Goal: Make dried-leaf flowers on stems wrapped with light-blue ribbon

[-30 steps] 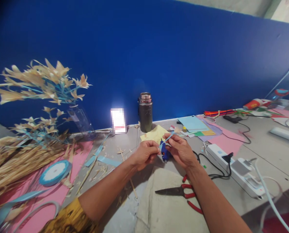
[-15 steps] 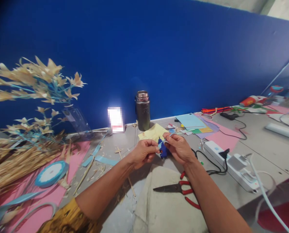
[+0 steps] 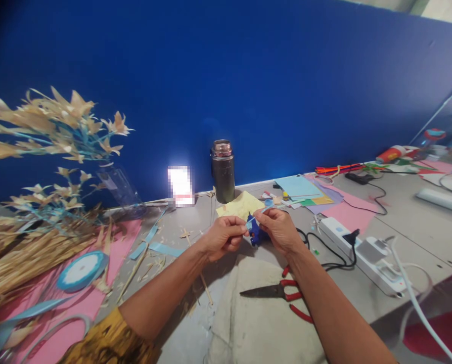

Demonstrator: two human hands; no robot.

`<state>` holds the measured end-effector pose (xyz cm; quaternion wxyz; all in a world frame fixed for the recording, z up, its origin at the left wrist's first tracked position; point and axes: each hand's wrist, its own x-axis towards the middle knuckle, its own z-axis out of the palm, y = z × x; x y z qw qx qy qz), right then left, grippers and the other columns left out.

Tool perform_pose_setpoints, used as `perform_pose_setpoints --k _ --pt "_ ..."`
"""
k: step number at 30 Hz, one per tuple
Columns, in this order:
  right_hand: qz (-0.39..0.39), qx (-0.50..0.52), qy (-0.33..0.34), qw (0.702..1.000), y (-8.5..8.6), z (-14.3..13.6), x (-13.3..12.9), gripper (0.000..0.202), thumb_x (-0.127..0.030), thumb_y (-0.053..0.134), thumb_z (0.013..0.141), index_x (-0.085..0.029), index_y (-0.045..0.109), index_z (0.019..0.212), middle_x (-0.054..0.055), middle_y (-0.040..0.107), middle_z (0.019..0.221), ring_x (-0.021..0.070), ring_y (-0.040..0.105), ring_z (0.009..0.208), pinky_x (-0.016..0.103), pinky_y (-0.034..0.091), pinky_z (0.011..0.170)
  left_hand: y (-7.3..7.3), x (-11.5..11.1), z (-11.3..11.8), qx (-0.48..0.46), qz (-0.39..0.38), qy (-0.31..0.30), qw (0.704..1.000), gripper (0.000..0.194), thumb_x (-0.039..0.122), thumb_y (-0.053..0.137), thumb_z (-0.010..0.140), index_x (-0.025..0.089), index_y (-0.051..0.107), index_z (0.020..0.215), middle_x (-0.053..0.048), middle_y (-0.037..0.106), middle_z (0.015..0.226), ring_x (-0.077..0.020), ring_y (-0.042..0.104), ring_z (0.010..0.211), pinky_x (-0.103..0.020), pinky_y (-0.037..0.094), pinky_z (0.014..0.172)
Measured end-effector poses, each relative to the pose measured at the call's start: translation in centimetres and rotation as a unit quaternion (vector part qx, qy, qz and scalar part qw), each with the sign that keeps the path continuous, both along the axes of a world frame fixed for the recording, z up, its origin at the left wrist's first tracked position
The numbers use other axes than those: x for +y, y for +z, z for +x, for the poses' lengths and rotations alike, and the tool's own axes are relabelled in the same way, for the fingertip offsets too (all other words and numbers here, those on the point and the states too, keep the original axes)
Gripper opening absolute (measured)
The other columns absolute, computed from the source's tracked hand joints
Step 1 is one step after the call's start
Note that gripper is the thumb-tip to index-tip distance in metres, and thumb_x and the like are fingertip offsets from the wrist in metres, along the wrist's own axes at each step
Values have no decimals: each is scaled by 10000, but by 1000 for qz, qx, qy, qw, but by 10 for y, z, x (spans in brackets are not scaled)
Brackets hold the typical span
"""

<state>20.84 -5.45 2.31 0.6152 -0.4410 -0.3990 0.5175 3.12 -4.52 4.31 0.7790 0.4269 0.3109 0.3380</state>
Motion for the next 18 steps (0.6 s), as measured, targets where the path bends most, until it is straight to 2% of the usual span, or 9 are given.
perform_pose_setpoints --k 10,14,18 --pt "5 -53 -19 998 1 0 -1 416 -506 908 529 -168 735 700 7 638 653 120 517 594 258 444 555 -1 3 -4 -4 -6 -30 1000 206 163 718 637 144 566 774 0 611 676 -13 351 385 -167 137 382" --pt "11 -92 -26 995 1 1 -1 411 -525 885 561 -170 745 714 15 653 662 131 527 614 260 441 564 1 3 -6 -6 -4 -36 999 185 209 708 661 150 563 760 4 596 685 -19 349 395 -165 142 377" --pt "18 -135 -23 990 3 0 -3 395 -533 849 609 -170 756 733 21 667 669 142 537 620 272 444 577 2 2 -6 27 2 -28 999 215 246 728 670 160 538 723 34 551 636 -1 258 377 -167 121 376"
